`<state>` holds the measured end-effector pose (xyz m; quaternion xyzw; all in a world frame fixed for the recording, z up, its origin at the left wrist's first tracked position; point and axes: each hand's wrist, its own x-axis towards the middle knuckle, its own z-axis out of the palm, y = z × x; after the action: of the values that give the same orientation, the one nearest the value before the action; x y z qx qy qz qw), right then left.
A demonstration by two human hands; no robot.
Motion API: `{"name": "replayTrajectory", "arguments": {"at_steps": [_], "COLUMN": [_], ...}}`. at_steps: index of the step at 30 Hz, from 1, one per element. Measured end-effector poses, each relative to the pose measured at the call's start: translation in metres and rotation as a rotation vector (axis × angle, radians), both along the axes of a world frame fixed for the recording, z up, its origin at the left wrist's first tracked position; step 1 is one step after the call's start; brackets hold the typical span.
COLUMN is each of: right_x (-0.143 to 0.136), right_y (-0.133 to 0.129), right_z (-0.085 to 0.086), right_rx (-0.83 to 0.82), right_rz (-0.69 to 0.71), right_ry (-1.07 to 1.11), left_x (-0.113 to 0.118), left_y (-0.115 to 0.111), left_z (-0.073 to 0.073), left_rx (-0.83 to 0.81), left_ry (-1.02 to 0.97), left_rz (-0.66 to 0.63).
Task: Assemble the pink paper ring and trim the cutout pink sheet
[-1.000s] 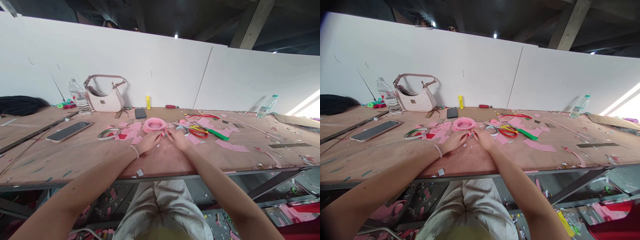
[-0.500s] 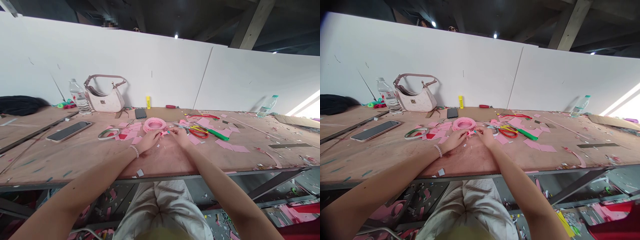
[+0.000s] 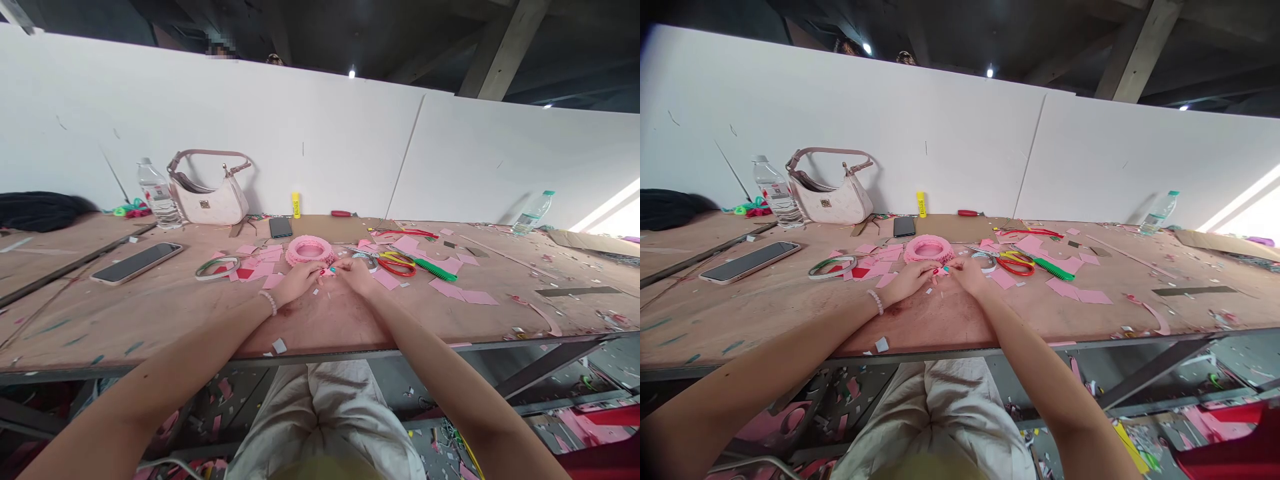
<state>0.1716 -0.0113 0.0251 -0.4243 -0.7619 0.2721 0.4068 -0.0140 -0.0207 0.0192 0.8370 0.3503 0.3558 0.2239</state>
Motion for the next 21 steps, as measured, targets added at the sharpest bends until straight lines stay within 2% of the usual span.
{"name": "replayTrajectory", "arguments": {"at_steps": [7,11,14,21], "right_x": [-0.001,0.006,0.014,0.017], "right_y": [0.0,0.005,0.009,0.009], "right_z": [-0.003,-0.002,-0.003,-0.01], "right_rx": [0.001,0.074,0.151,0.219], "right_rz": [-0.013,-0.1,-0.182,-0.156], "right_ry": [-0.074,-0.176,-0.276,-0.597], "left_x": [0.001,0.001,0.0,0.0], "left_y": [0.003,0.005,0.005,0.002], "left_z": [0.0,-0.001,-0.001,0.002], "left_rx": [-0.127,-0.125,-0.095,-0.103], "left_ry": [-0.076,-0.06,-0.045,-0.031], "left_rz": [-0.051,-0.007,0.053,0.067]}}
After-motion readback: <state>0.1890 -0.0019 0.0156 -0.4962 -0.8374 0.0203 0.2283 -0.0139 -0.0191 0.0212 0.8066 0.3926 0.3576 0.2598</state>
